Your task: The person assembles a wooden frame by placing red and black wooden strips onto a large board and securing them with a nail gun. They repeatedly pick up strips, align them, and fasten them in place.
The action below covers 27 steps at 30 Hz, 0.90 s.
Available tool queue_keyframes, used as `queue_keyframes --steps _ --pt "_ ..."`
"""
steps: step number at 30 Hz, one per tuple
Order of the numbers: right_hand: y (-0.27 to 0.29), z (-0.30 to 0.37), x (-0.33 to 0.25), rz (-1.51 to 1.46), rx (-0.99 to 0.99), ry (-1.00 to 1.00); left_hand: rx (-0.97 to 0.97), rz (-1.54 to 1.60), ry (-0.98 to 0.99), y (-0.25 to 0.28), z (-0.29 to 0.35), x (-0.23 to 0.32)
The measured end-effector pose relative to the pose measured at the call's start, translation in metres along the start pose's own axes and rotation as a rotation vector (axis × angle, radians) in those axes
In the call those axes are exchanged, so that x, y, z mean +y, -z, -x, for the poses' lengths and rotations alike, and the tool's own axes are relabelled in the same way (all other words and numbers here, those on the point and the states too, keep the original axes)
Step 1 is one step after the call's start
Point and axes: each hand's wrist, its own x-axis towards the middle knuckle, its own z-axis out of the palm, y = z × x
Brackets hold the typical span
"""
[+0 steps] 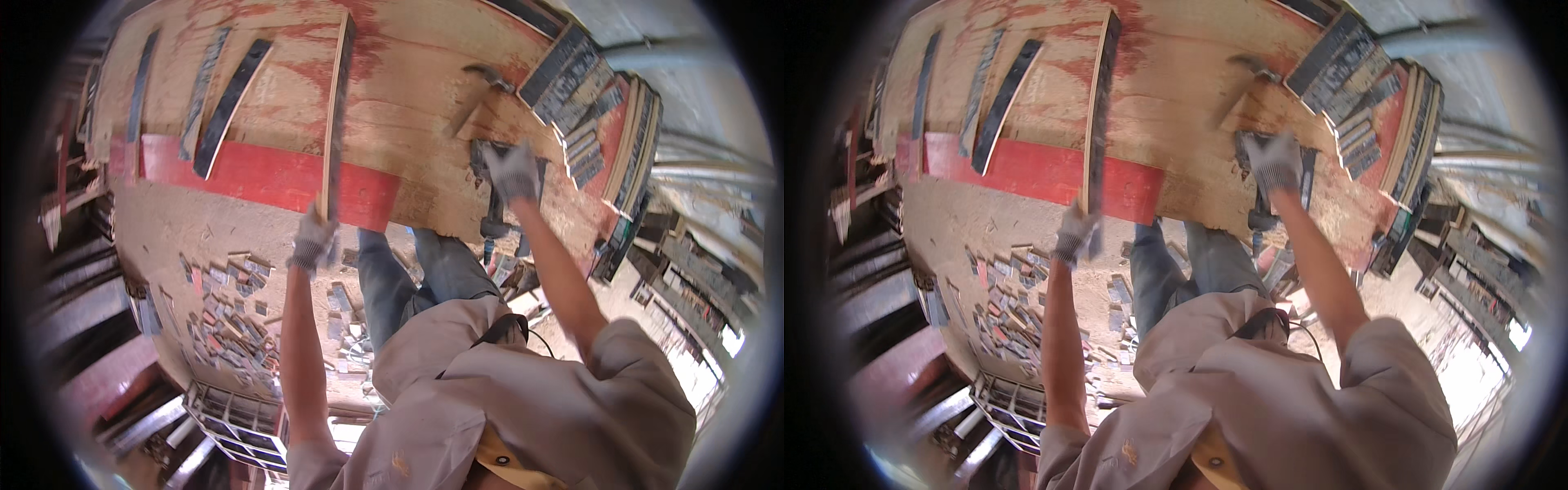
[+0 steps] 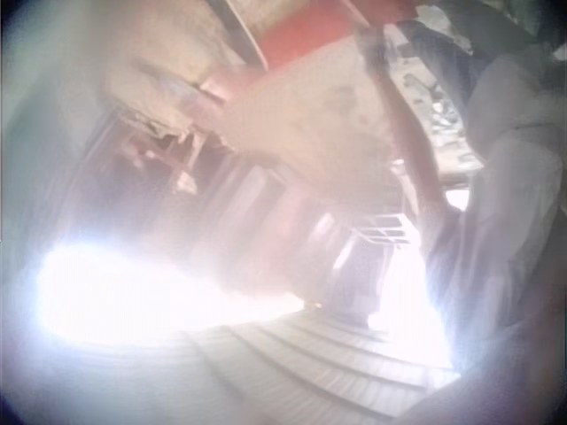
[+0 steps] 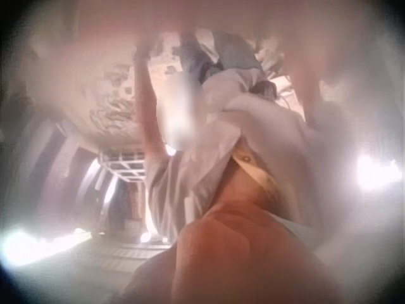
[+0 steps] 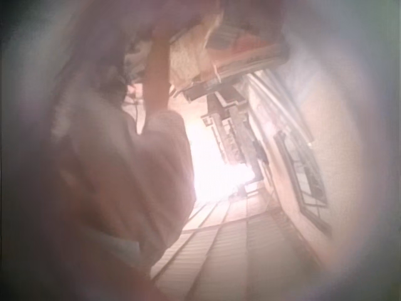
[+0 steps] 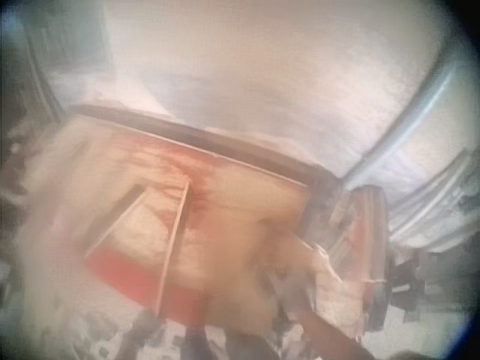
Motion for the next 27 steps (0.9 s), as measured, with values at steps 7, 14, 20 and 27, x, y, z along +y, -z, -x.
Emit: queue_keyframes --steps 7,14,20,27 --pt "-0.094 0.019 0.108 0.116 -0.208 -0.241 -0.147 0.968 -0.126 -0.024 0.209 -0.024" --pt "0.042 0.058 0.103 -0.639 -0.596 -0.263 1.042 0.878 0.093 -0.049 0.277 -0.141" --pt "0.016 0.070 -0.031 -0.578 -0.968 -0.301 0.996 1.313 0.426 -0.092 0.186 -0.225" --pt "-0.046 0.093 -0.086 -0.467 -0.952 -0.294 0.350 1.980 0.531 -0.147 0.134 -0.243"
